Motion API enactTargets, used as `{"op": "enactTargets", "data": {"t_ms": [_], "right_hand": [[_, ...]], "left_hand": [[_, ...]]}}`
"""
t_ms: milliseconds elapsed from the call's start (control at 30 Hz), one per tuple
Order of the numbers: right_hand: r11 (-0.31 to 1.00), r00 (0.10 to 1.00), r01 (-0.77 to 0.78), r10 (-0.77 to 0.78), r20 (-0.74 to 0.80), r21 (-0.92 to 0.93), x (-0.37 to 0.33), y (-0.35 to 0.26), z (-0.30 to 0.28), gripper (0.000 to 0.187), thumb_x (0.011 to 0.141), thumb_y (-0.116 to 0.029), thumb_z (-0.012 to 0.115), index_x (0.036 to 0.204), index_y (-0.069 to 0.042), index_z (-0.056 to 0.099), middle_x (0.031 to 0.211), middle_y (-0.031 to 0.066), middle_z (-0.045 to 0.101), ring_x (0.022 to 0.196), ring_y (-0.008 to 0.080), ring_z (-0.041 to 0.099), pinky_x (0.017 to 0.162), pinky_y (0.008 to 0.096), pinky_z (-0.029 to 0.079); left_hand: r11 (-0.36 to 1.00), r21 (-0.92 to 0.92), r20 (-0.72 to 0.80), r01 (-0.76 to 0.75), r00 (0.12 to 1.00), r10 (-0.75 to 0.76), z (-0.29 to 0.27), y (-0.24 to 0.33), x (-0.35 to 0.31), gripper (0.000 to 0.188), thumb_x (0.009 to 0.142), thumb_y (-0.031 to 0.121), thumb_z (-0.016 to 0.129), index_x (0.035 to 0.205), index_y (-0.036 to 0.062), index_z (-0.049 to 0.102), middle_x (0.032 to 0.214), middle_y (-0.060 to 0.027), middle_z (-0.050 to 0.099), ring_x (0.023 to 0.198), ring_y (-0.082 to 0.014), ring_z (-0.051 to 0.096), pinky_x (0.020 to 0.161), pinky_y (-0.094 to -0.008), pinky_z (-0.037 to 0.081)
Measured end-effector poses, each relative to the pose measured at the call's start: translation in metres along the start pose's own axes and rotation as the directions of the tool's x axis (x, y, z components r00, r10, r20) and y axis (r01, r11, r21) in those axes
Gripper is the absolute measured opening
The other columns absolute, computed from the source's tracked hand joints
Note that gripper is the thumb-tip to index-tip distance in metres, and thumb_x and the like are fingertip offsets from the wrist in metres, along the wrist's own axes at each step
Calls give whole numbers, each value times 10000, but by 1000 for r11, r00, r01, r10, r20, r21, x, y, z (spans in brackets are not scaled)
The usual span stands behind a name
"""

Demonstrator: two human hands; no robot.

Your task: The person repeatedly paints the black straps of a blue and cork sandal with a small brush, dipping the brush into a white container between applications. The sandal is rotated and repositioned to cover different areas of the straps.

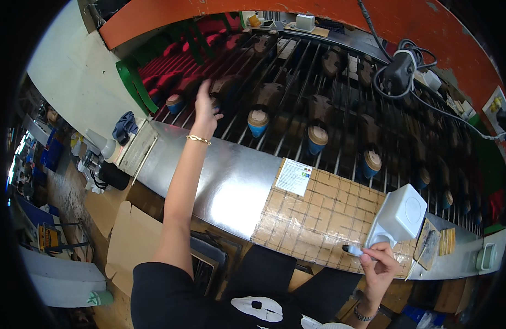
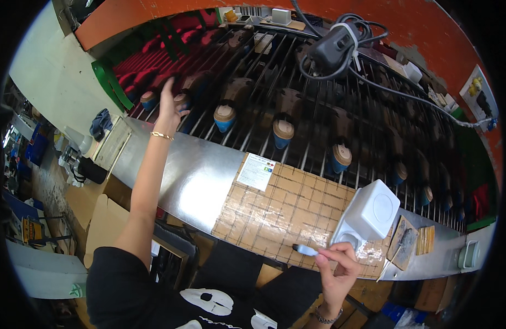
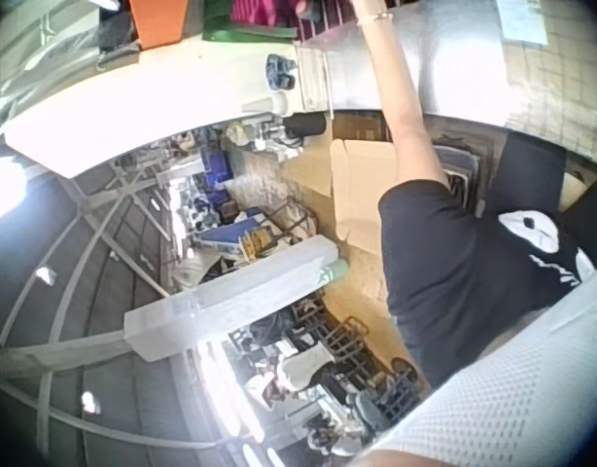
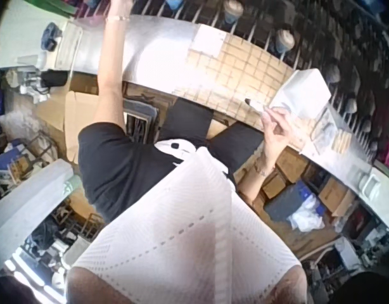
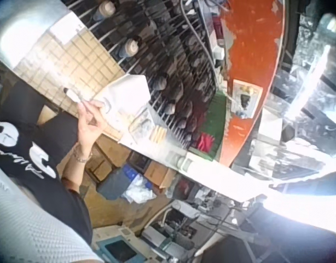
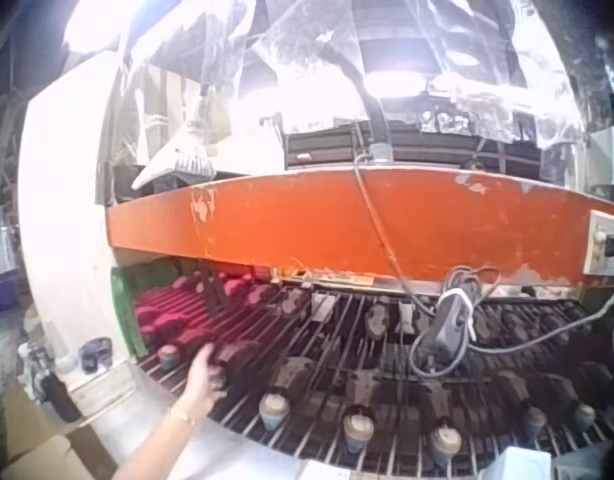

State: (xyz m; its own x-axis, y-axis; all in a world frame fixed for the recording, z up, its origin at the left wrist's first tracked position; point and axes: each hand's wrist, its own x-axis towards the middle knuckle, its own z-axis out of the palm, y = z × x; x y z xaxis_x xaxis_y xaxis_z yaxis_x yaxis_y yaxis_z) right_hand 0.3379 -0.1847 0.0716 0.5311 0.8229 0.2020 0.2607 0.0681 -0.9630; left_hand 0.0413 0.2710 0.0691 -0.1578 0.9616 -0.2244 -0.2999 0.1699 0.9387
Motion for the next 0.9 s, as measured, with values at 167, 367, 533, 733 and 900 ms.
{"op": "enactTargets", "data": {"t_ms": [167, 367, 533, 733, 900], "right_hand": [[996, 995, -8, -1, 98, 94, 7, -1, 20, 178, 904, -21, 726, 1076, 13, 756, 923, 41, 607, 847, 101, 549, 746, 228, 434], [999, 988, -41, 37, 153, 22, -13, -14, -6, 212, 917, -53, 721, 1121, -7, 755, 904, 21, 614, 821, 95, 540, 755, 224, 419], [962, 992, -65, 34, -119, -264, -30, 7, -77, 212, 938, -63, 688, 1132, -22, 760, 827, 28, 623, 798, 104, 551, 740, 248, 435], [804, 963, 54, -198, -181, -592, -16, 24, -92, 202, 933, -92, 702, 1120, -51, 767, 811, 75, 630, 696, 152, 554, 631, 287, 425], [624, 953, 148, -297, -57, -768, -5, 32, -93, 147, 877, -157, 746, 1004, -103, 798, 852, 49, 659, 774, 214, 600, 755, 341, 392]], "left_hand": [[568, 611, 492, -551, 827, 273, 48, -34, -14, 1219, 650, 602, 852, 1537, -50, 330, 1385, -284, 577, 1340, -351, 530, 1132, -395, 380], [294, 885, 364, -361, 930, 48, 38, -41, 54, 959, 590, 318, 916, 1392, -17, 509, 1280, -222, 630, 1167, -320, 628, 992, -415, 517], [998, -25, 565, 65, 824, -40, 20, 39, -53, 482, 973, 407, 599, 1324, 76, 588, 1316, -167, 604, 1202, -344, 605, 975, -563, 541], [863, -98, 977, 495, 213, -12, -17, 25, -215, 1034, 906, 787, 441, 1589, 48, 204, 1594, -315, 246, 1428, -568, 277, 1049, -718, 407], [975, -219, 775, 40, 614, 149, -13, -14, -285, 1040, 728, 345, 806, 1539, -26, 271, 1599, -296, 260, 1402, -480, 398, 1145, -601, 378]]}}
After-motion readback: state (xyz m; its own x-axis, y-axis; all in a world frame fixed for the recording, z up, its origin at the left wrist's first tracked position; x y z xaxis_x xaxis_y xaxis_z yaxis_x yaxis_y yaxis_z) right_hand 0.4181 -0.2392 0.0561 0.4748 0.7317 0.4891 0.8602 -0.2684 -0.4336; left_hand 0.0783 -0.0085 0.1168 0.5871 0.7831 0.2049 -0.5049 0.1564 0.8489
